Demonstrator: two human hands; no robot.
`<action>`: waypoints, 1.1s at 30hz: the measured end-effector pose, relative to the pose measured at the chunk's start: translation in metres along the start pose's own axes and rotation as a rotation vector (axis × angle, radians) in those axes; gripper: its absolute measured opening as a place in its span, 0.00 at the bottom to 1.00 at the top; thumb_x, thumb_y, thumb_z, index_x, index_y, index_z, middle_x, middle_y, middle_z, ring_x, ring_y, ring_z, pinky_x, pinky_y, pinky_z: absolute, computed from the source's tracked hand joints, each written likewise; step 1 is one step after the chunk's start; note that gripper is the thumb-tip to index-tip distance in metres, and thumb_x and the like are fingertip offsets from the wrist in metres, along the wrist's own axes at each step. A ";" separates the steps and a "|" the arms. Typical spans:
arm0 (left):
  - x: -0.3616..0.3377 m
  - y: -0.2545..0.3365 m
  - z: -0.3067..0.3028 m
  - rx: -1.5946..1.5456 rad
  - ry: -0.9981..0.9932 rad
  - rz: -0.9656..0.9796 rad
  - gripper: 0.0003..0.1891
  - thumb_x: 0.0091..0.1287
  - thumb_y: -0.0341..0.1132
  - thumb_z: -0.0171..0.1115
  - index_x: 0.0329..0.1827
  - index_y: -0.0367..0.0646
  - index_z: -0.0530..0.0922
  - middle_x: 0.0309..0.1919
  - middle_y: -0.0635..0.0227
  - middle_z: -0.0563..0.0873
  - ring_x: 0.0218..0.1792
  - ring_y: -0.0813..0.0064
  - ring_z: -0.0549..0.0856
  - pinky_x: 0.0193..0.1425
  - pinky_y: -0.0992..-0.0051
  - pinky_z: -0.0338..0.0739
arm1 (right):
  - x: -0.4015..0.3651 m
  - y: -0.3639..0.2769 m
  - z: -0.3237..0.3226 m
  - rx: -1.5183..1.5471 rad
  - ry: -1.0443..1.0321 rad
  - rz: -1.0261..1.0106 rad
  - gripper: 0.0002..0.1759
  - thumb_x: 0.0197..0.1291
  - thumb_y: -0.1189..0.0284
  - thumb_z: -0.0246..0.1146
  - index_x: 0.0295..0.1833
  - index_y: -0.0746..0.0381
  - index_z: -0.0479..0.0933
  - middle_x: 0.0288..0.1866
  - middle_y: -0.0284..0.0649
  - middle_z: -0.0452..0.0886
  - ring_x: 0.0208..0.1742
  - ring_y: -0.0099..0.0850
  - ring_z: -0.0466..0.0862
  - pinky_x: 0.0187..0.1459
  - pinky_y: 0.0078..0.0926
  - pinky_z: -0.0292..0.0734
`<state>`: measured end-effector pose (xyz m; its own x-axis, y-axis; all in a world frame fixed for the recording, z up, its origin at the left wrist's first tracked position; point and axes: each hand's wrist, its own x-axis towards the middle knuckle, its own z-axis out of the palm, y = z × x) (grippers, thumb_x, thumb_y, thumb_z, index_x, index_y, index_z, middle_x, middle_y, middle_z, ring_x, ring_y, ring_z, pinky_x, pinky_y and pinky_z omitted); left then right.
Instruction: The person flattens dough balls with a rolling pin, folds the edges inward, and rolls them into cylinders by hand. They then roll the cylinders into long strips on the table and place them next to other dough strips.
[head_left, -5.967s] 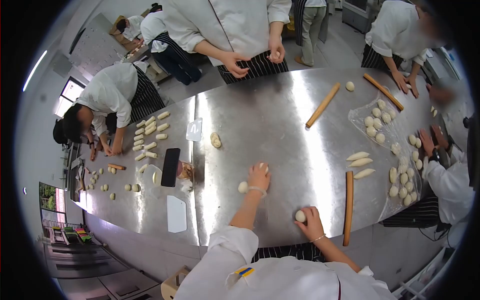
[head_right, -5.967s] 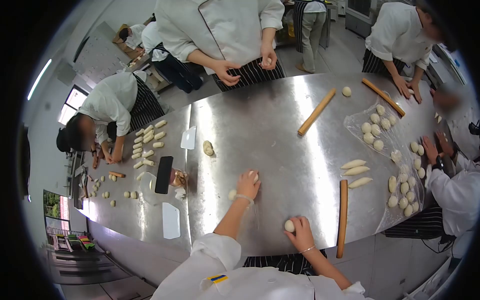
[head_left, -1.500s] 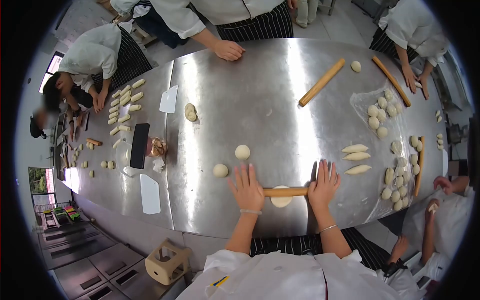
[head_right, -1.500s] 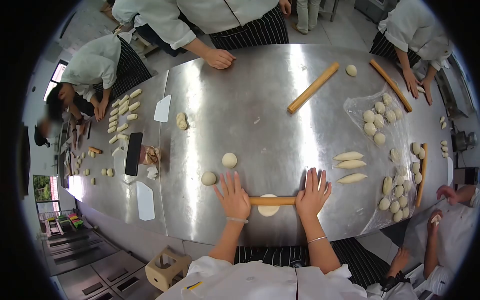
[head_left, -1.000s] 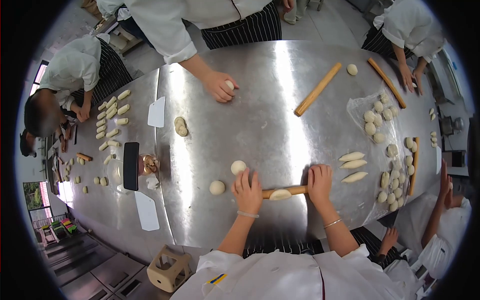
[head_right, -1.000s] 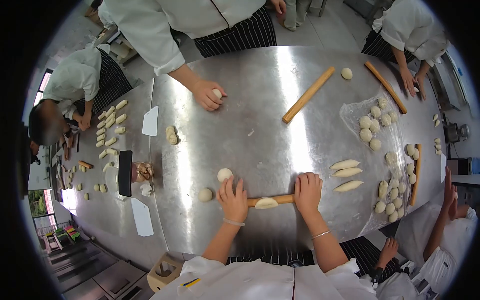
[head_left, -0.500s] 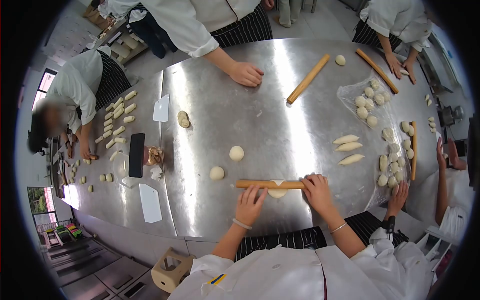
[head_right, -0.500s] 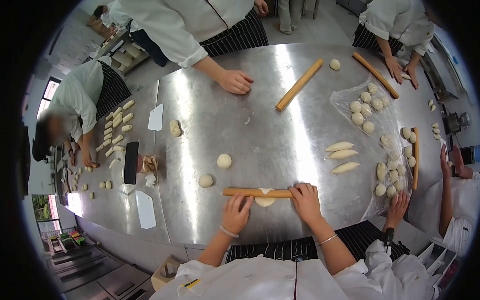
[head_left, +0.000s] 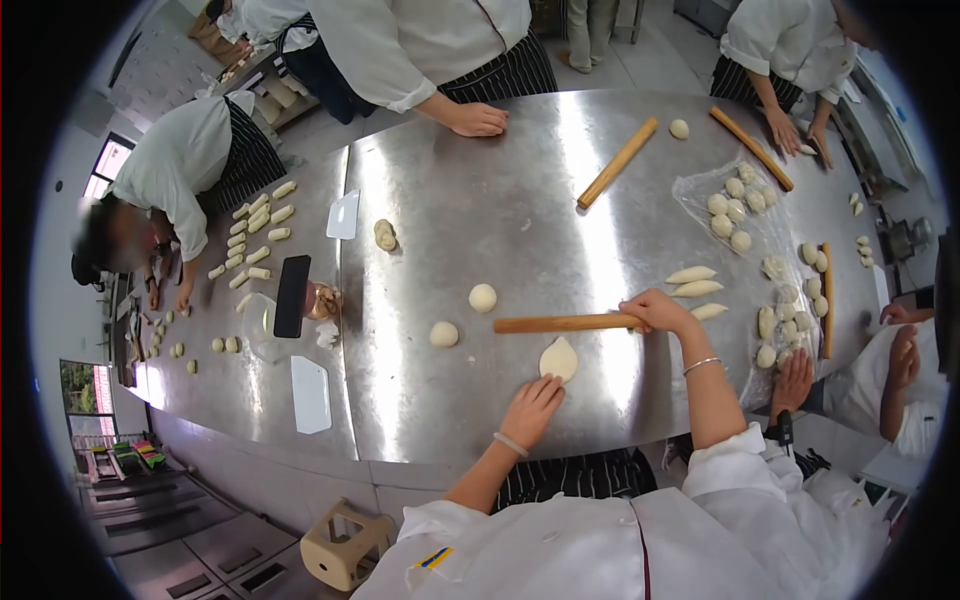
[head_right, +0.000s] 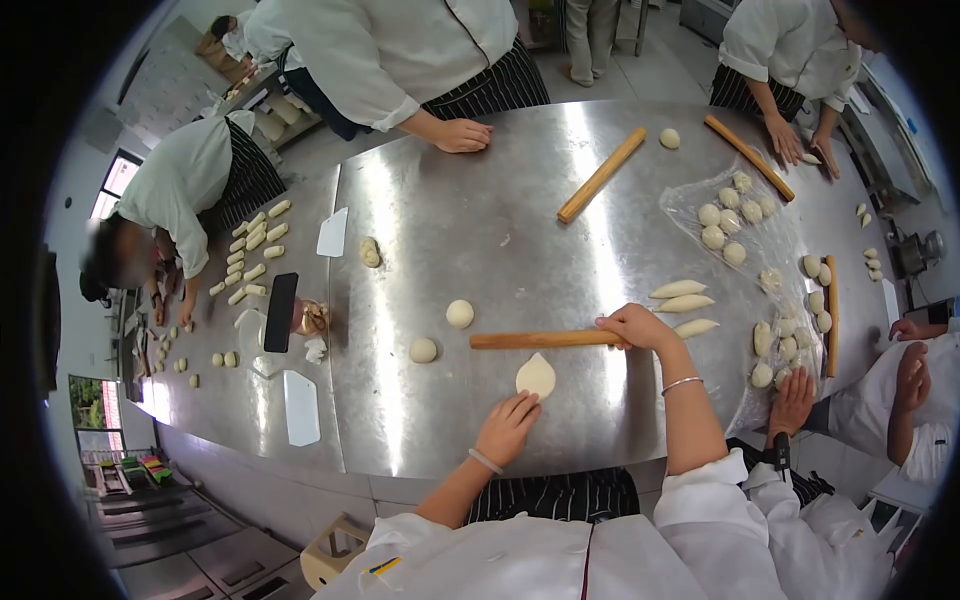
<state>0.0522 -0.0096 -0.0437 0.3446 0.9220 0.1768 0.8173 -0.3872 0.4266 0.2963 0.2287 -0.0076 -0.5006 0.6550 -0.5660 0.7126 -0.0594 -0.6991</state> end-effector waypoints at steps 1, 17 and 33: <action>0.000 0.001 0.000 -0.014 -0.007 -0.007 0.21 0.59 0.26 0.55 0.57 0.40 0.78 0.62 0.60 0.77 0.65 0.60 0.74 0.66 0.61 0.69 | -0.003 0.000 -0.001 -0.036 0.024 0.021 0.27 0.67 0.51 0.60 0.29 0.64 0.85 0.17 0.36 0.79 0.18 0.22 0.75 0.26 0.26 0.70; 0.004 -0.046 -0.001 0.146 0.260 -0.557 0.08 0.65 0.37 0.58 0.41 0.45 0.79 0.48 0.61 0.78 0.55 0.55 0.73 0.64 0.51 0.60 | -0.058 0.021 0.126 -0.448 0.787 -0.510 0.15 0.48 0.57 0.71 0.28 0.56 0.79 0.27 0.35 0.79 0.33 0.36 0.79 0.41 0.38 0.69; 0.043 -0.028 -0.009 0.282 0.147 -0.728 0.32 0.61 0.33 0.48 0.74 0.42 0.65 0.77 0.55 0.60 0.78 0.47 0.51 0.79 0.45 0.38 | -0.065 0.001 0.161 -0.505 0.841 0.030 0.31 0.58 0.63 0.59 0.70 0.52 0.70 0.76 0.40 0.63 0.75 0.49 0.60 0.71 0.61 0.54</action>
<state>0.0402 0.0410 -0.0394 -0.3699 0.9269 0.0634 0.9067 0.3452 0.2424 0.2505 0.0643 -0.0420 -0.1046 0.9931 0.0526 0.9440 0.1158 -0.3089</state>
